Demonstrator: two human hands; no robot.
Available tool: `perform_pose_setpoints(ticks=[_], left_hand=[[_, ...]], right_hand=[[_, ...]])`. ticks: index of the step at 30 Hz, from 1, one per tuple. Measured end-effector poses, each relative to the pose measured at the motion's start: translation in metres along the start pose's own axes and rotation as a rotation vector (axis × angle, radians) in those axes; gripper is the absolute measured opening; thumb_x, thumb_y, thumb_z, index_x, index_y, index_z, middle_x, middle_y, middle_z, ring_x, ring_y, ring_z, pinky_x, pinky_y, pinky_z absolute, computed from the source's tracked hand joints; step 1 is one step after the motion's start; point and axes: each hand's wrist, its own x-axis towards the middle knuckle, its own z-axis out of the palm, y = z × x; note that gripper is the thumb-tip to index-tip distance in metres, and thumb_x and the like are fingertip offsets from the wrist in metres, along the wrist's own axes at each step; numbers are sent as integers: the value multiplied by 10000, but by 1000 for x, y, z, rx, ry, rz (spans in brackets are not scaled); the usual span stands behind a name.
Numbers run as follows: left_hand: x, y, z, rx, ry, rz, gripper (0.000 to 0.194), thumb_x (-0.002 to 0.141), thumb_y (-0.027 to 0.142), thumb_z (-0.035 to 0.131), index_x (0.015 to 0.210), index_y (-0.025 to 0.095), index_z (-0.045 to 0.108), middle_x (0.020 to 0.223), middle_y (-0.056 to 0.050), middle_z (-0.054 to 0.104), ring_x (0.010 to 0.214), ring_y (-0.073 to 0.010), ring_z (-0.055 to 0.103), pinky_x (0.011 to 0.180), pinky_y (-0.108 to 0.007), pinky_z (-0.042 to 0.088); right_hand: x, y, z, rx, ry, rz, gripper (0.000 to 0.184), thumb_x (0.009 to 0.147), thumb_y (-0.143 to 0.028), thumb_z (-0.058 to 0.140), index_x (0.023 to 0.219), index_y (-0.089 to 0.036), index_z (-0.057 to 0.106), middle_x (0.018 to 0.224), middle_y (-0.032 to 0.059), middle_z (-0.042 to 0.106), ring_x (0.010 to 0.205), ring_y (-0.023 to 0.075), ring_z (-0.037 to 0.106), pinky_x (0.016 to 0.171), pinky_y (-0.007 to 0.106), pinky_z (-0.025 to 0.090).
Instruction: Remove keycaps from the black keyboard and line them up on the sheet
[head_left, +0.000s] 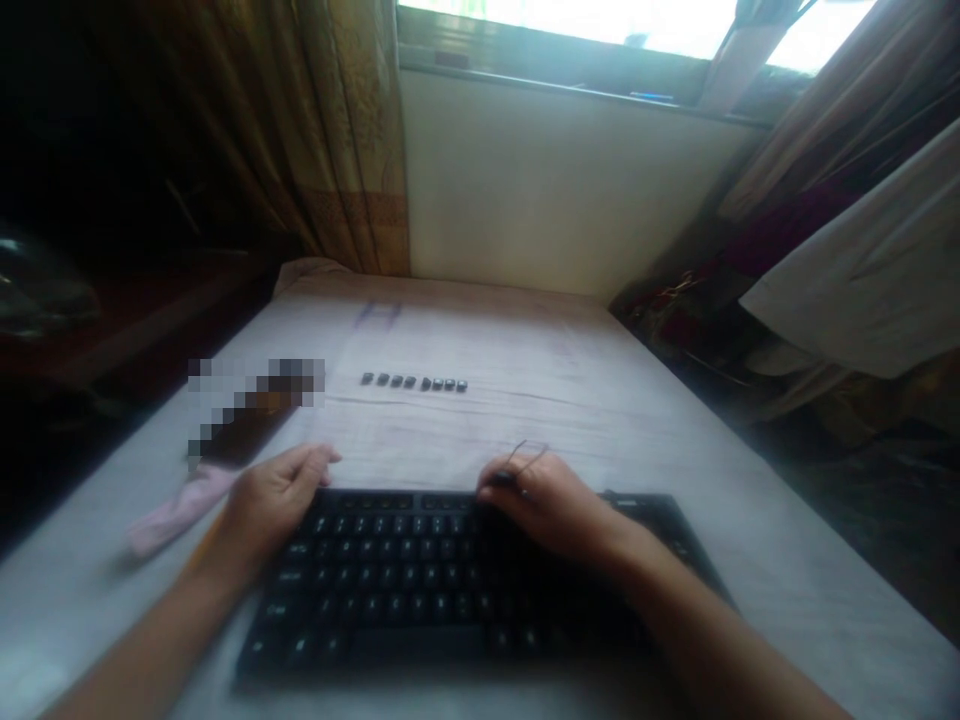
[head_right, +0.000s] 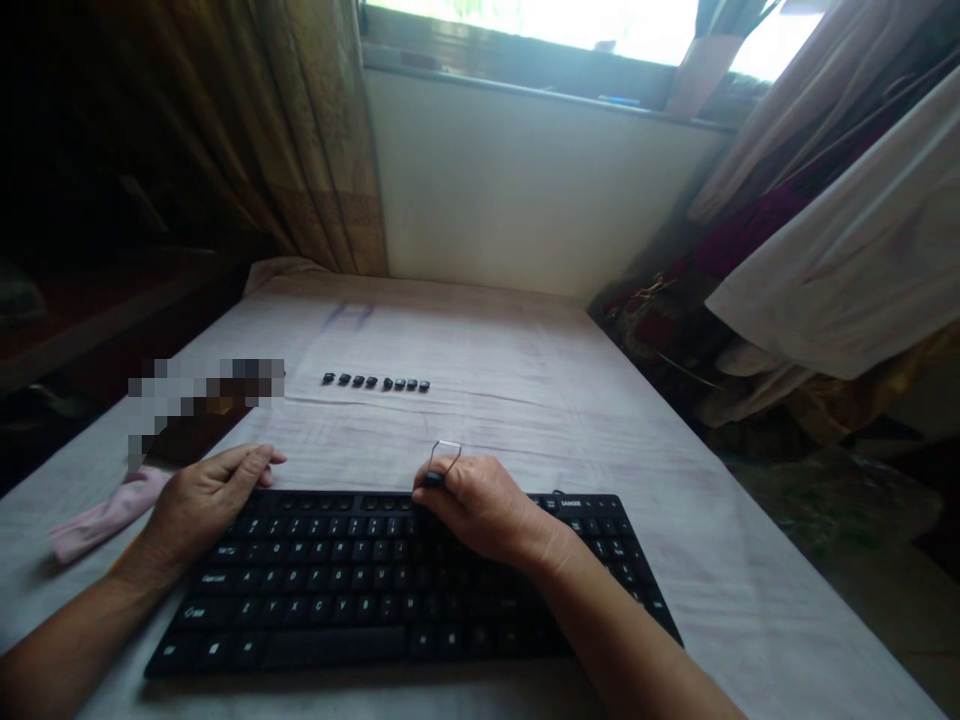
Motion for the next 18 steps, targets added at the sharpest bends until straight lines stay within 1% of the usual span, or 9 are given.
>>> perform_pose_setpoints(ticks=[3, 6, 10, 12, 14, 16, 18], left_hand=[[0, 1, 0, 6, 3, 13, 454, 822, 599, 448, 818, 242, 728, 666, 7, 701, 711, -203, 689, 652, -232, 507], [1, 2, 1, 14, 6, 6, 454, 823, 595, 442, 816, 244, 730, 671, 3, 708, 718, -210, 692, 645, -237, 505], [1, 4, 1, 37, 1, -5, 465, 817, 600, 437, 839, 247, 739, 651, 2, 706, 653, -208, 681, 604, -244, 498], [1, 5, 1, 41, -6, -6, 470, 822, 601, 435, 852, 246, 741, 643, 3, 704, 619, -201, 670, 590, -242, 497], [0, 5, 2, 47, -10, -5, 468, 828, 597, 435, 859, 247, 743, 647, 3, 709, 598, -195, 663, 582, -240, 497], [0, 4, 2, 57, -12, 4, 461, 834, 588, 437, 866, 246, 744, 659, 2, 717, 594, -192, 663, 583, -238, 500], [0, 3, 1, 66, -7, 16, 459, 840, 578, 435, 873, 241, 745, 668, 0, 725, 599, -192, 670, 585, -238, 506]], right_hand=[[-1, 4, 2, 2, 24, 9, 142, 895, -199, 535, 864, -211, 673, 823, 18, 720, 776, 155, 670, 747, 260, 508], [-2, 5, 5, 7, 47, -11, 141, 895, -213, 528, 856, -206, 662, 818, 21, 714, 765, 153, 666, 735, 256, 506], [-3, 5, 7, 57, 92, -13, 146, 888, -240, 524, 839, -205, 656, 799, 28, 706, 761, 158, 660, 744, 277, 511], [-2, 6, 6, 184, 137, 43, 172, 891, -290, 517, 821, -199, 645, 758, 31, 697, 717, 157, 655, 717, 290, 523], [-1, 8, 5, 429, 224, 137, 242, 896, -395, 513, 817, -189, 614, 744, 40, 695, 664, 152, 655, 664, 293, 542], [1, 12, 5, 663, 320, 221, 334, 871, -509, 538, 817, -182, 579, 757, 51, 702, 628, 146, 660, 620, 288, 557], [2, 14, 6, 757, 363, 256, 394, 823, -569, 595, 819, -176, 570, 763, 57, 707, 619, 145, 664, 609, 289, 567]])
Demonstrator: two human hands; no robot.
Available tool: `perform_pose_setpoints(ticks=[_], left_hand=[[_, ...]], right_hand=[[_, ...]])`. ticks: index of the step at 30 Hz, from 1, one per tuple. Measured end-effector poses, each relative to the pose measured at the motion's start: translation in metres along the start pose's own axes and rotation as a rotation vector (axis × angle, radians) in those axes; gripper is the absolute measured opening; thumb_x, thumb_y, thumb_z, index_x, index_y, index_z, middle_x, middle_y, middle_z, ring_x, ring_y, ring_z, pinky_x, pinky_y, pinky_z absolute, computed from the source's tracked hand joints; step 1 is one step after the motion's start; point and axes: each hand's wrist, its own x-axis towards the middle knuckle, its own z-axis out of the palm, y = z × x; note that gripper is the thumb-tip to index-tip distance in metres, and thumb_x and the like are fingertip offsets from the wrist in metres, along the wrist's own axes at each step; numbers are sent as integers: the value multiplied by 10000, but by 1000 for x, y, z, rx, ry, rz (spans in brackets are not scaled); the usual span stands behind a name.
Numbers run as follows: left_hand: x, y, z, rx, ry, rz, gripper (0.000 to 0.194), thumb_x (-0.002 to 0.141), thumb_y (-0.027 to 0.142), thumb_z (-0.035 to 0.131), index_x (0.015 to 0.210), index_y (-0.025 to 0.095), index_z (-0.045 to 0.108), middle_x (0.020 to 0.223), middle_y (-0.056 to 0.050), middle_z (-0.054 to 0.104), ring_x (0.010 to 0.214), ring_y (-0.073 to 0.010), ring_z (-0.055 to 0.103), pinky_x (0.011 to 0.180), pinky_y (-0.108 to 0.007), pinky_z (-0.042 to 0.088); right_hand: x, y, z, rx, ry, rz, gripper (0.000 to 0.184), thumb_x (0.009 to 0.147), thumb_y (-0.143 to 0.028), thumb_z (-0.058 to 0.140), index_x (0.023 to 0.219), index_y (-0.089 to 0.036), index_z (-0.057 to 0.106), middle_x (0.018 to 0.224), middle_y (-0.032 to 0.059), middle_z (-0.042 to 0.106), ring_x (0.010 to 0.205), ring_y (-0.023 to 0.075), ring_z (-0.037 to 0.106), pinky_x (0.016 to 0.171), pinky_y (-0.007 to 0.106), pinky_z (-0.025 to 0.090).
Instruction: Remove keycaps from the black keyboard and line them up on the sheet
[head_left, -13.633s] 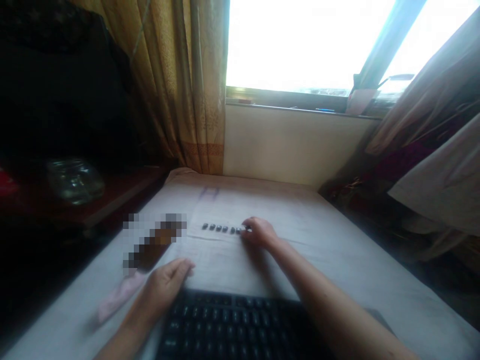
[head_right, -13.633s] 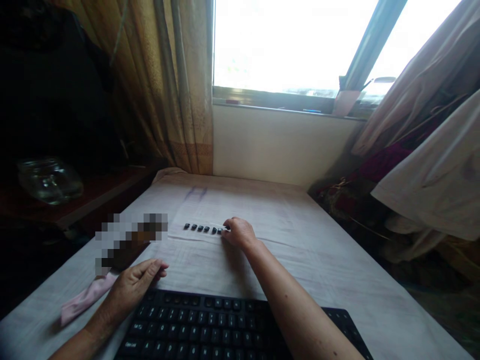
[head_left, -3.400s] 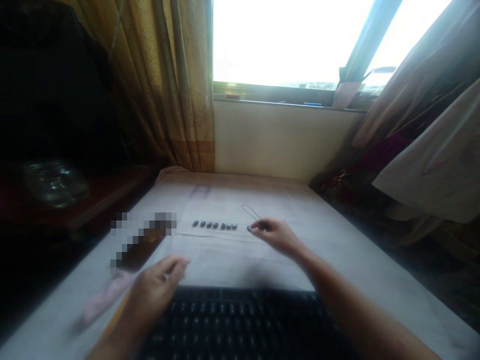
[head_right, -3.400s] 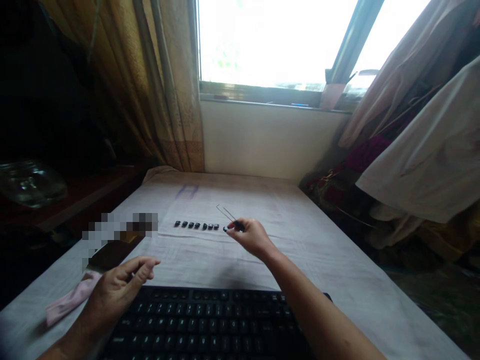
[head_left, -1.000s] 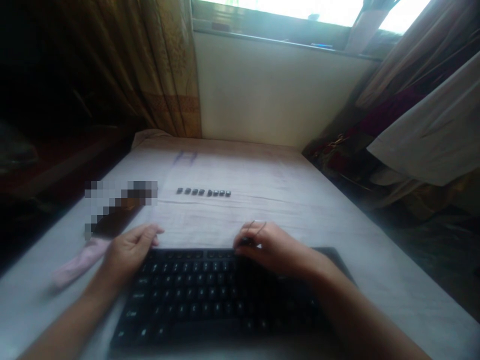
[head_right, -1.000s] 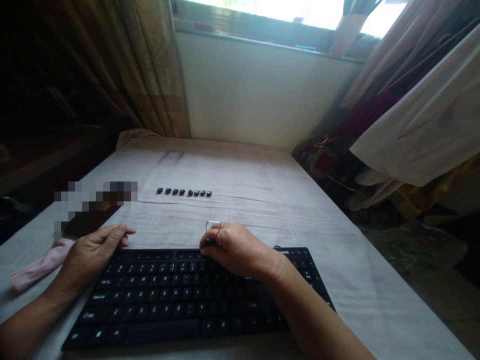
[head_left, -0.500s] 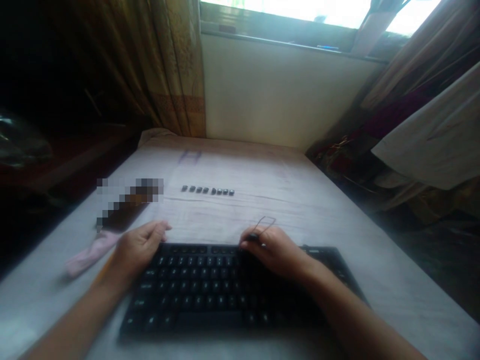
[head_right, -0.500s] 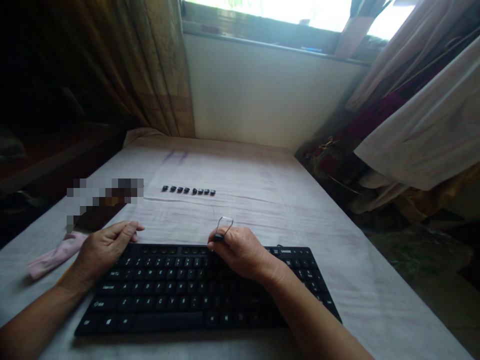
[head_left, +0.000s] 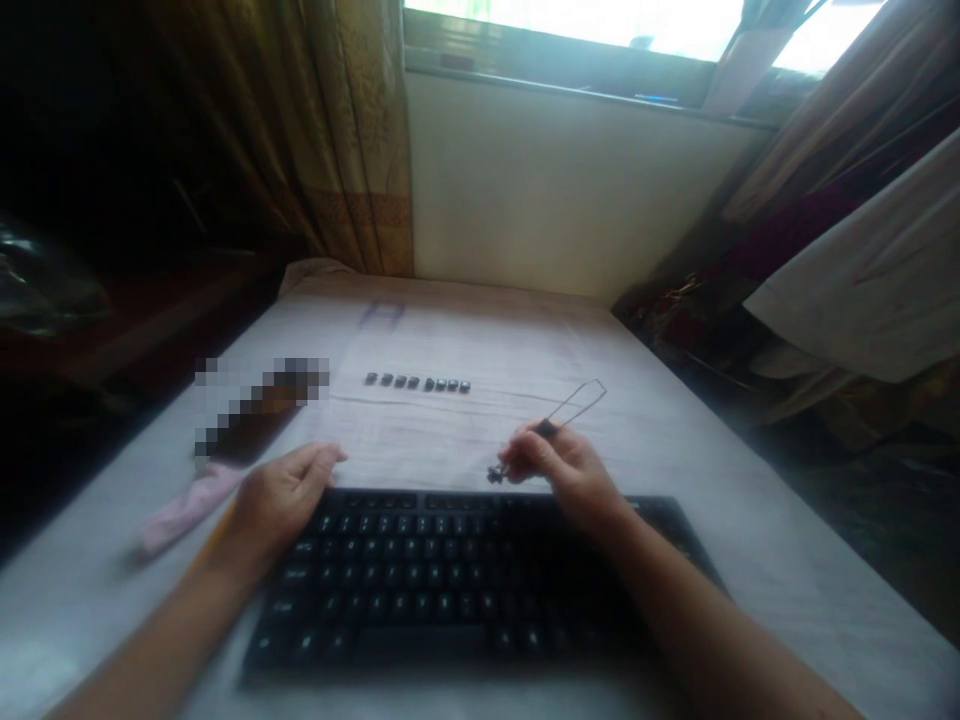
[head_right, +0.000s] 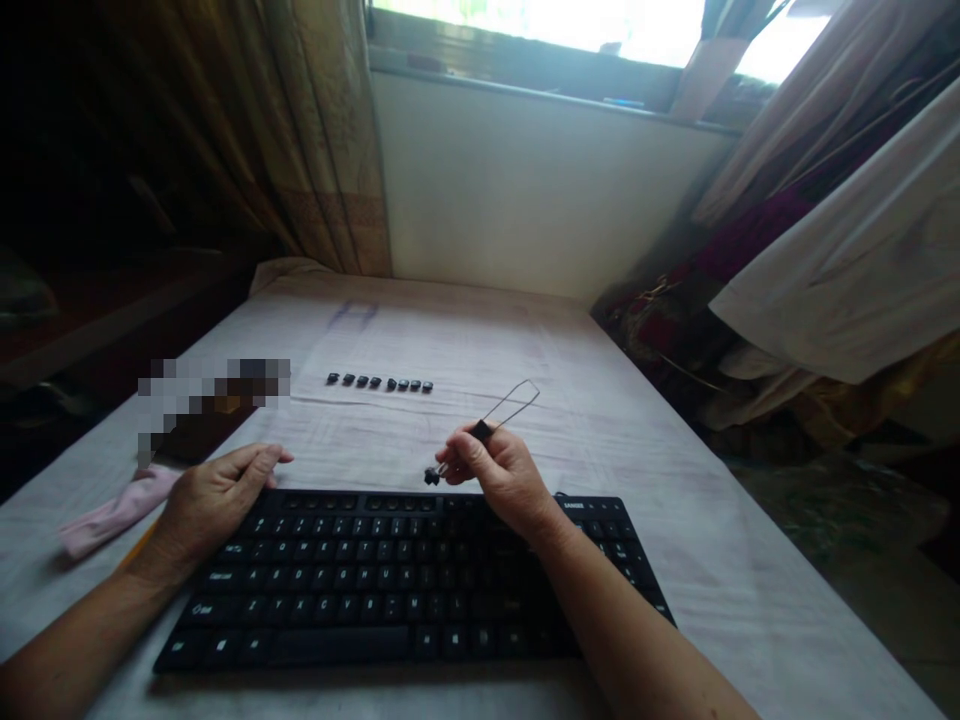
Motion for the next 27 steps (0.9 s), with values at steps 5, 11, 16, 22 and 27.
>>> perform_pose_setpoints(ticks=[5, 11, 16, 22, 27], left_hand=[[-1, 8, -7, 50, 40, 123, 431, 866, 543, 442, 869, 225, 733, 780, -29, 757, 742, -214, 705, 687, -260, 532], [-26, 58, -11, -20, 21, 399, 273, 868, 460, 561, 935, 243, 712, 897, -33, 748, 870, -211, 681, 813, -316, 527], [-50, 90, -3, -193, -240, 302, 294, 842, 436, 617, 1088, 287, 678, 1020, -20, 739, 943, -201, 677, 862, -325, 525], [-56, 102, -3, -402, -419, 107, 184, 812, 389, 649, 934, 266, 710, 875, 12, 737, 820, -177, 668, 794, -283, 510], [-55, 106, -2, -593, -509, -36, 162, 828, 357, 630, 884, 226, 705, 846, 12, 736, 830, -171, 664, 782, -260, 490]], right_hand=[[-5, -2, 8, -63, -46, -116, 309, 868, -474, 591, 826, -168, 597, 742, 53, 708, 607, 133, 654, 604, 276, 560], [-18, -20, 23, -309, -75, -409, 157, 923, -226, 515, 845, -182, 643, 734, 24, 697, 645, 126, 648, 619, 248, 528], [-29, -28, 36, -321, -80, -538, 131, 918, -162, 522, 899, -187, 650, 774, 25, 708, 699, 128, 673, 659, 237, 540], [-35, -28, 45, -276, -122, -569, 119, 915, -161, 536, 938, -176, 652, 787, 38, 712, 699, 138, 682, 647, 241, 546], [-36, -25, 50, -259, -118, -579, 146, 912, -119, 535, 970, -186, 650, 821, 32, 719, 742, 131, 691, 692, 229, 555]])
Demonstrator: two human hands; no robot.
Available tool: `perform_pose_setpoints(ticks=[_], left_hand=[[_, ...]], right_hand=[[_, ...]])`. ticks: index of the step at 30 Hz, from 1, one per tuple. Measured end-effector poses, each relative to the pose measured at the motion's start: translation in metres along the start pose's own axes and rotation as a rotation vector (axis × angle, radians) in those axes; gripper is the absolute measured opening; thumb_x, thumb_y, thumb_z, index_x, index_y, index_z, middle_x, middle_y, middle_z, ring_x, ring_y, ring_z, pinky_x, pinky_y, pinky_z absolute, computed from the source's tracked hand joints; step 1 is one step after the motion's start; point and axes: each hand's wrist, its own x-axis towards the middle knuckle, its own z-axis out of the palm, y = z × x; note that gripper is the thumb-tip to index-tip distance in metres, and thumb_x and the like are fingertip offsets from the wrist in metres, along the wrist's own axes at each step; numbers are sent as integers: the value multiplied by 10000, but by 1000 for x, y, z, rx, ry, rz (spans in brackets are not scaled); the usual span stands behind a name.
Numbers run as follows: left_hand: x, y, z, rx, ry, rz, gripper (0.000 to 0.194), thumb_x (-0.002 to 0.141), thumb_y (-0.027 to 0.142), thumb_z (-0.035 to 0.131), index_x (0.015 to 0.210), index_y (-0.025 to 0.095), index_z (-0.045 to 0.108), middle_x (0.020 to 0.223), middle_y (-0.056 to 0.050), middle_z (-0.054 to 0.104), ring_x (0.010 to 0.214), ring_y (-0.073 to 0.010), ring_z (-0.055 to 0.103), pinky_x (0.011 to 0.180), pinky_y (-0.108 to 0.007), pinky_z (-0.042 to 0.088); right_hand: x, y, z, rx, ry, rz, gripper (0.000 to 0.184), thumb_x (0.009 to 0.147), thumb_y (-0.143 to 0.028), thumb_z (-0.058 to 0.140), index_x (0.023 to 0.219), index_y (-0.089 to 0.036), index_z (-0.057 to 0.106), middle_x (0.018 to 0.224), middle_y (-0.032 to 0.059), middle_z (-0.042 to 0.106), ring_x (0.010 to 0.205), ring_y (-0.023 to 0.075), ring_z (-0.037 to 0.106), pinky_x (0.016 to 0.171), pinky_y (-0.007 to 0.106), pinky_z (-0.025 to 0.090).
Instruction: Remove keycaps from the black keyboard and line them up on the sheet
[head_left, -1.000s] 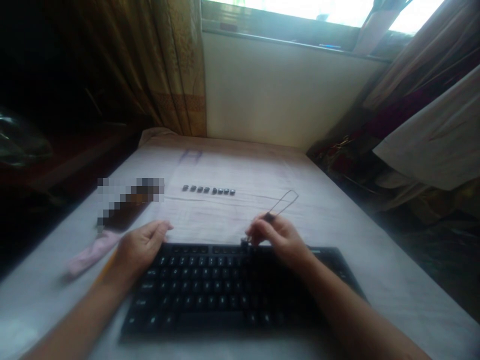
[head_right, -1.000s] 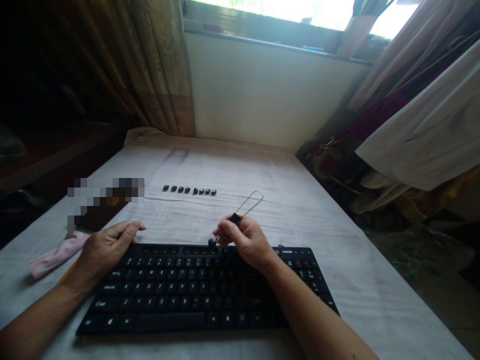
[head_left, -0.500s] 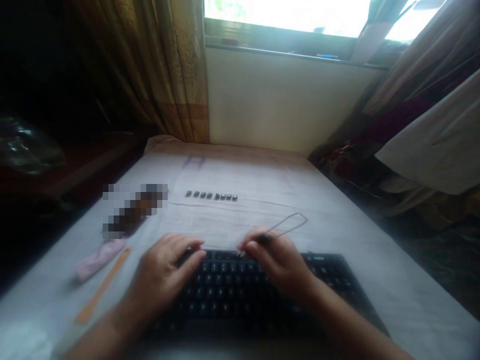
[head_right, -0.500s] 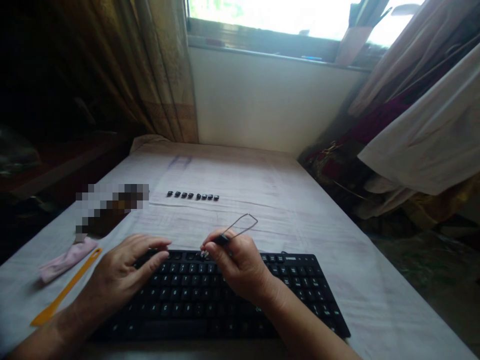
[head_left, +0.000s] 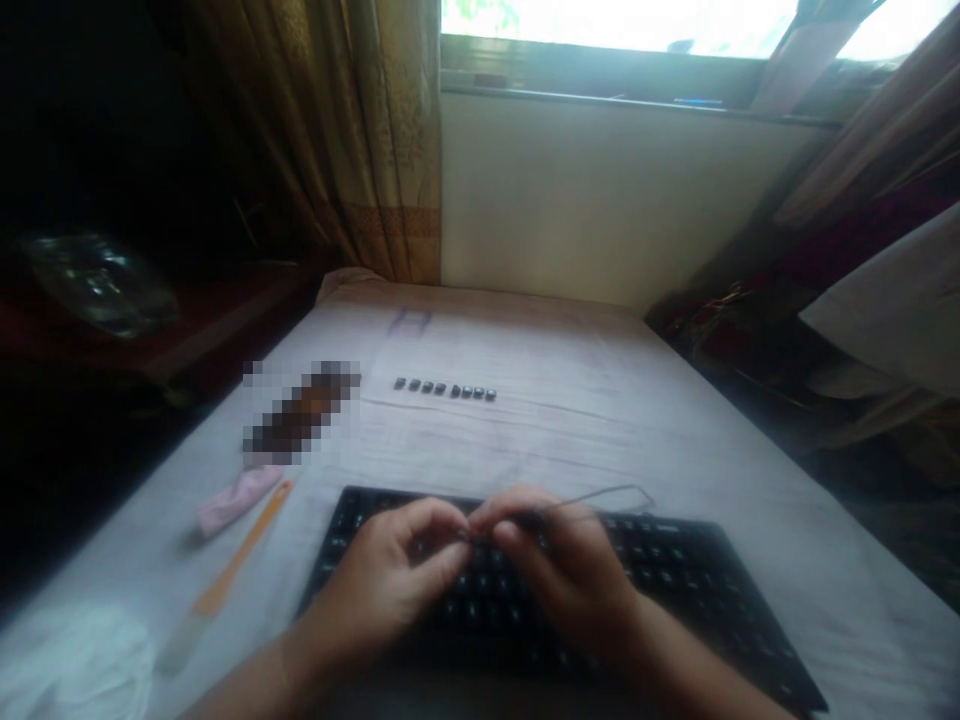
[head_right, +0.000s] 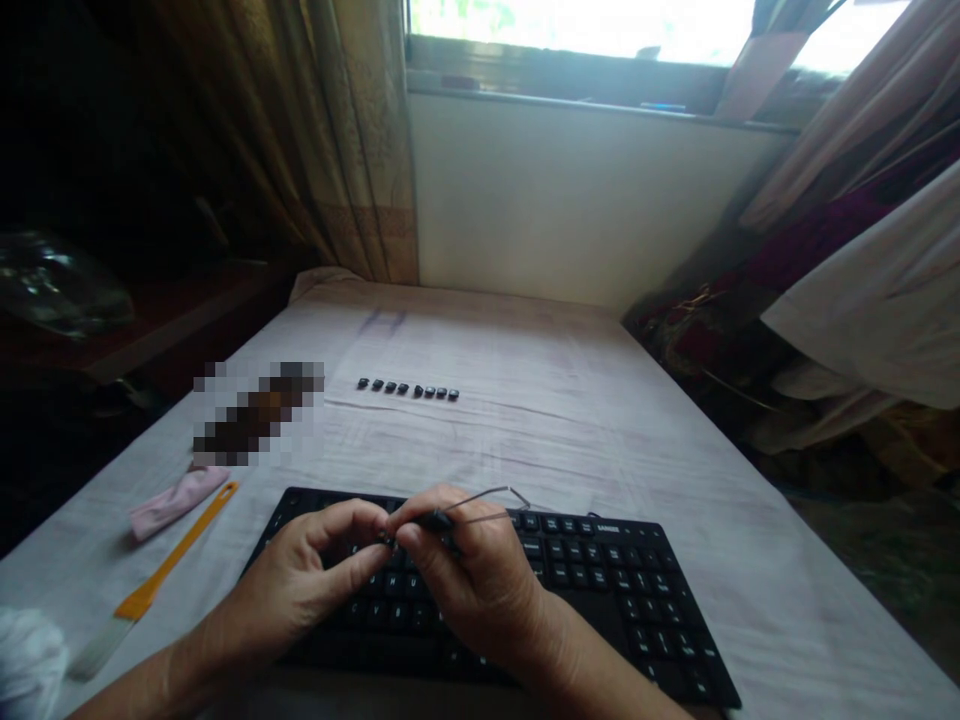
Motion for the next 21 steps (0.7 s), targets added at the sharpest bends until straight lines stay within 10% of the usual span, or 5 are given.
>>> perform_pose_setpoints(ticks=[6, 21], left_hand=[[5, -5, 1, -196, -57, -150, 171, 764, 328, 676, 880, 205, 700, 890, -7, 748, 875, -179, 663, 841, -287, 475], [6, -10, 3, -342, -36, -273, 224, 692, 334, 734, 859, 196, 677, 729, 33, 685, 655, -112, 602, 650, -227, 476]], right_hand=[[1, 0, 2, -65, 81, -107, 236, 906, -45, 500, 1041, -198, 618, 960, 60, 701, 913, 152, 679, 821, 267, 554], [-3, 15, 3, -320, -108, -38, 90, 846, -177, 608, 886, -181, 689, 699, 24, 633, 542, 113, 592, 509, 199, 466]])
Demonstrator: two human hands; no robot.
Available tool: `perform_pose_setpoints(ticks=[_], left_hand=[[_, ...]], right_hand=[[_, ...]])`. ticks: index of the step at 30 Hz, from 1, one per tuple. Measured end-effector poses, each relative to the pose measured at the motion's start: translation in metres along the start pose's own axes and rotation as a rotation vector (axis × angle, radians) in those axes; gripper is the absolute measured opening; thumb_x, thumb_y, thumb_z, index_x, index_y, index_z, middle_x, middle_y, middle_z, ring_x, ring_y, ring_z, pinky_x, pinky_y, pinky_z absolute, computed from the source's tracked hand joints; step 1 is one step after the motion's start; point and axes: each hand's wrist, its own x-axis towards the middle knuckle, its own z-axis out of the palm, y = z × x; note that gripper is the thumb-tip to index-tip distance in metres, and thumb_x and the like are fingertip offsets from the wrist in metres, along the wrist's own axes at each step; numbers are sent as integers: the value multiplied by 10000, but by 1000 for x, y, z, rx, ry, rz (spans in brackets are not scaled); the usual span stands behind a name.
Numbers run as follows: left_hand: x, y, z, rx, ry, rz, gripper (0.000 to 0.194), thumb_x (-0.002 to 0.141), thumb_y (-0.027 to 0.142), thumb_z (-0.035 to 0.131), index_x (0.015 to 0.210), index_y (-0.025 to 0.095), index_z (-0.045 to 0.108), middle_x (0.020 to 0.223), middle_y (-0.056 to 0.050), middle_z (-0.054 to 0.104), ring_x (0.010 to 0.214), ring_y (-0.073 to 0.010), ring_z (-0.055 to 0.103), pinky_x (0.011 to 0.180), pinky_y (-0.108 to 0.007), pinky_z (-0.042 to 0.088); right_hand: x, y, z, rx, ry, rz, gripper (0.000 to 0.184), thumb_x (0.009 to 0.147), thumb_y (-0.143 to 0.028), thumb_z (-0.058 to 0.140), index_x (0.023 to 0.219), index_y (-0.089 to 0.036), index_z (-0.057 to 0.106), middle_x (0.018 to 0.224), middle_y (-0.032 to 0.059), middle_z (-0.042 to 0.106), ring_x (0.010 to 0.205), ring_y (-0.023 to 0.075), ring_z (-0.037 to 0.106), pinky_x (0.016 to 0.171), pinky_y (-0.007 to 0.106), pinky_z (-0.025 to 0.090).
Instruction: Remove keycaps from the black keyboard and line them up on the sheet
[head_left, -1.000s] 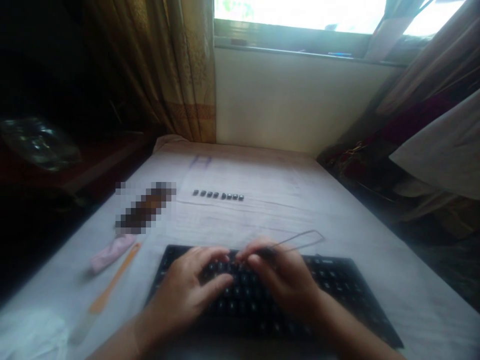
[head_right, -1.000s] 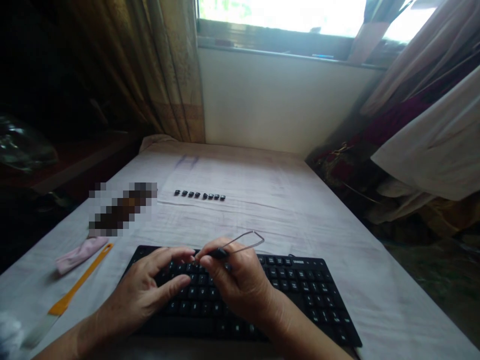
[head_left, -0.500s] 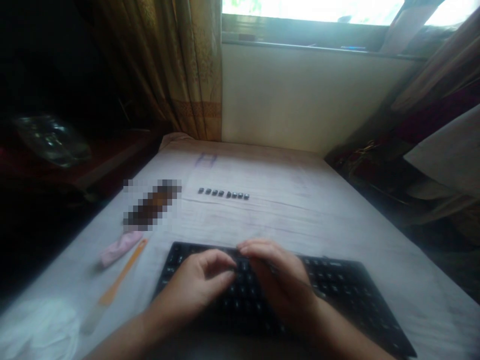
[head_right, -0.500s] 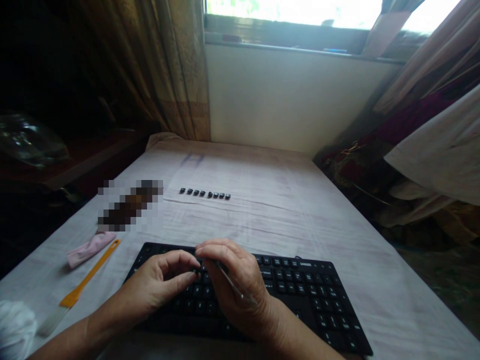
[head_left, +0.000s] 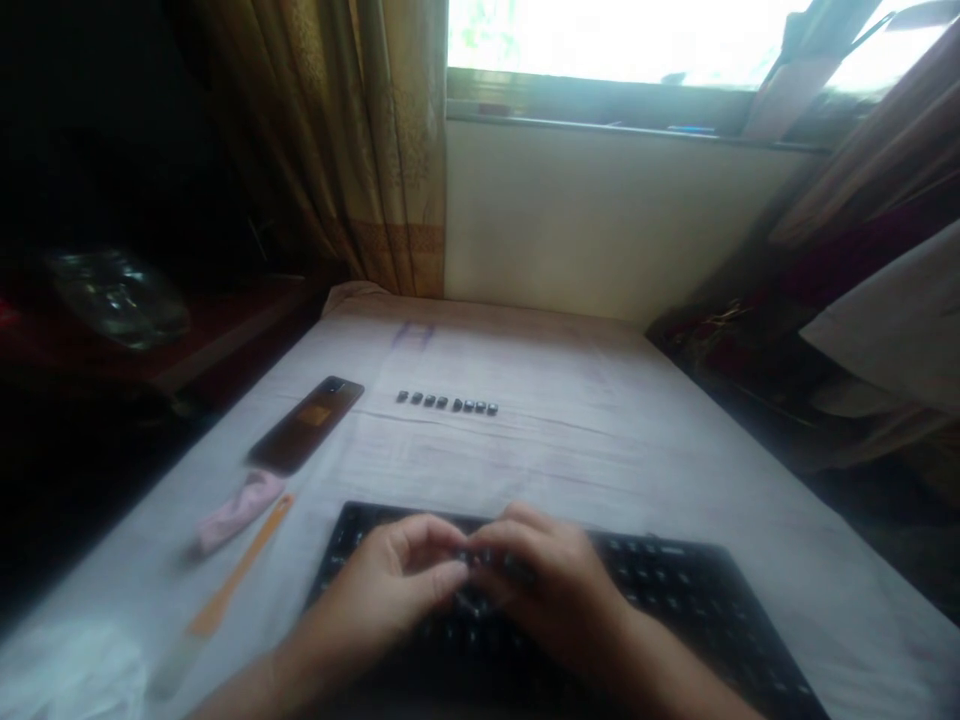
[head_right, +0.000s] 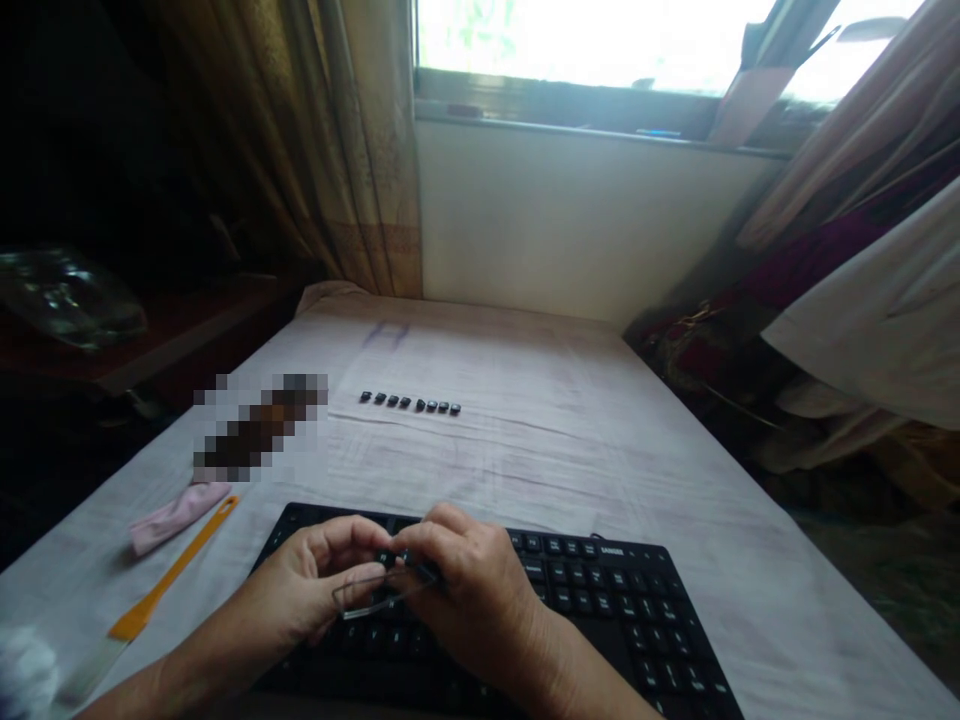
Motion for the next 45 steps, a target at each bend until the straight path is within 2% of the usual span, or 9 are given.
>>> perform_pose_setpoints(ticks=[5, 10, 13, 16, 20, 24, 29, 36, 45], left_hand=[[-4, 2, 0, 93, -5, 82, 265, 734, 341, 695, 965, 211, 684, 893, -20, 759, 858, -192, 690, 803, -305, 528], [-3, 13, -24, 486, 274, 311, 344, 779, 472, 626, 1041, 264, 705, 956, -44, 774, 888, -231, 714, 828, -343, 555], [10, 10, -53, 692, 504, 518, 290, 790, 492, 598, 916, 272, 740, 931, -37, 775, 883, -235, 713, 824, -334, 557], [25, 1, -82, 752, 628, 528, 364, 789, 553, 556, 838, 246, 745, 828, -40, 772, 786, -237, 720, 740, -319, 569], [39, -14, -104, 725, 658, 430, 448, 796, 598, 485, 833, 231, 739, 686, -25, 740, 752, -245, 724, 677, -316, 569], [46, -22, -109, 660, 642, 382, 523, 785, 656, 449, 793, 216, 731, 705, -46, 743, 801, -266, 723, 706, -345, 571], [48, -24, -110, 662, 625, 347, 524, 795, 664, 445, 732, 223, 720, 781, -59, 758, 841, -272, 717, 739, -355, 566], [48, -24, -109, 657, 642, 341, 524, 790, 658, 439, 789, 221, 727, 706, -44, 736, 814, -268, 715, 735, -361, 560], [49, -26, -112, 674, 635, 318, 532, 774, 672, 437, 753, 222, 720, 776, -63, 763, 843, -278, 721, 750, -371, 560]], right_hand=[[2, -3, -3, 12, -23, 48, 127, 769, -123, 578, 821, -193, 671, 712, 24, 651, 569, 122, 609, 524, 203, 478], [19, 19, -32, 15, 75, 141, 98, 768, -170, 613, 818, -201, 691, 693, 10, 656, 602, 130, 600, 568, 238, 478], [41, 54, -53, 19, 79, 353, 131, 776, -272, 645, 848, -193, 720, 651, -8, 635, 528, 111, 532, 521, 233, 449], [64, 94, -61, -120, 38, 635, 184, 771, -290, 650, 874, -170, 744, 703, 9, 669, 568, 113, 558, 544, 227, 444], [82, 132, -51, -196, 3, 706, 116, 723, -202, 683, 795, -149, 757, 668, 22, 683, 604, 129, 591, 561, 220, 432], [90, 148, -35, -241, -53, 727, 133, 724, -191, 691, 828, -167, 770, 707, 28, 711, 640, 138, 619, 574, 217, 423], [95, 155, -25, -300, -107, 715, 156, 731, -191, 689, 861, -200, 775, 789, 34, 741, 718, 159, 650, 618, 227, 429], [94, 159, -18, -357, -137, 696, 174, 751, -225, 683, 901, -222, 773, 838, 35, 751, 772, 182, 668, 650, 241, 447], [95, 157, -17, -364, -132, 702, 169, 766, -220, 676, 907, -220, 769, 868, 45, 755, 812, 194, 677, 700, 248, 462]])
